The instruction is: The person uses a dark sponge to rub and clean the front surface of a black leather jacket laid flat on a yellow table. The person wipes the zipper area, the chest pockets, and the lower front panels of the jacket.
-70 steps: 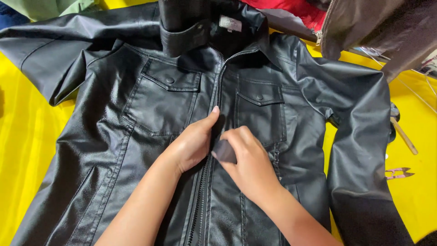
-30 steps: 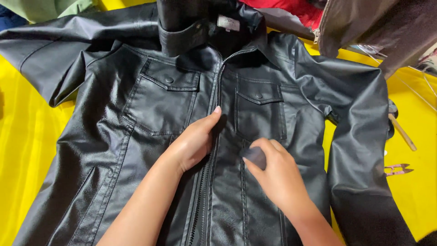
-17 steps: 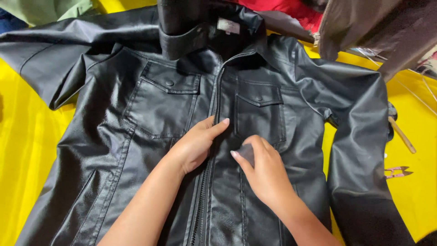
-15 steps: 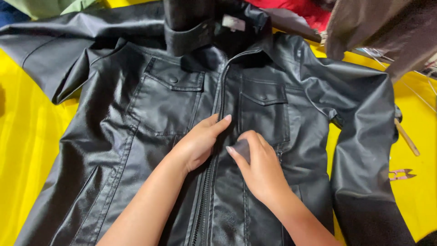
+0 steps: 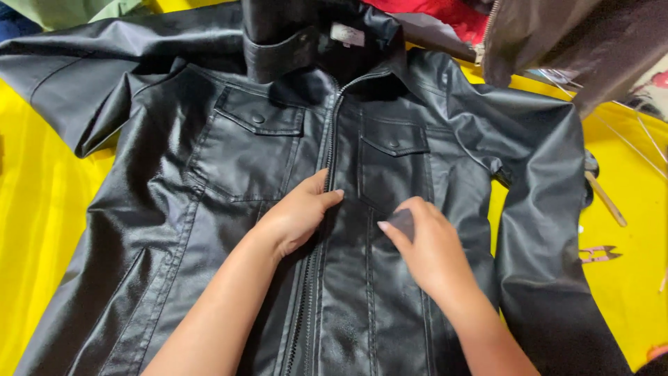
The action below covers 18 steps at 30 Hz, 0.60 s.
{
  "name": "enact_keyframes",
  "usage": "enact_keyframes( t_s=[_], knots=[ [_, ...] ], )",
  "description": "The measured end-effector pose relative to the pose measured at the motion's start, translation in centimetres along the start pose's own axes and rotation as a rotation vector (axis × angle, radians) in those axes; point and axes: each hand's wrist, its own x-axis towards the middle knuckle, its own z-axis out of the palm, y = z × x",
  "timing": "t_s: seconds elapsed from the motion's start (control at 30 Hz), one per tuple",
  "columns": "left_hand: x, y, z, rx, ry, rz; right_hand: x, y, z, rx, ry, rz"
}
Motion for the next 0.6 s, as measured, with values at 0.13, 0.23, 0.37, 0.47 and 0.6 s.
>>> enact_keyframes(
  t_s=[0.13, 0.23, 0.37, 0.47, 0.6],
  knots=[
    [0.4, -0.4, 0.0, 0.025, 0.012, 0.001, -1.1, 3.6, -1.9, -0.025, 0.089, 0.07],
    [-0.2, -0.1, 0.4, 0.019, 0.033, -0.007, -2.0, 4.9, -3.8, 0.026, 0.191, 0.092],
    [0.5, -0.9, -0.5, 0.055, 0.053, 0.009, -3.2, 4.6, -5.4, 0.159, 0.236, 0.087],
    [0.3, -0.6, -0.2, 0.039, 0.057, 0.004, -2.9, 3.5, -4.5, 0.154, 0.182, -0.03],
    [-0.2, 0.1, 0.4, 0.004, 0.042, 0.001, -0.5, 2.6, -1.1, 0.1, 0.148, -0.088]
  ],
)
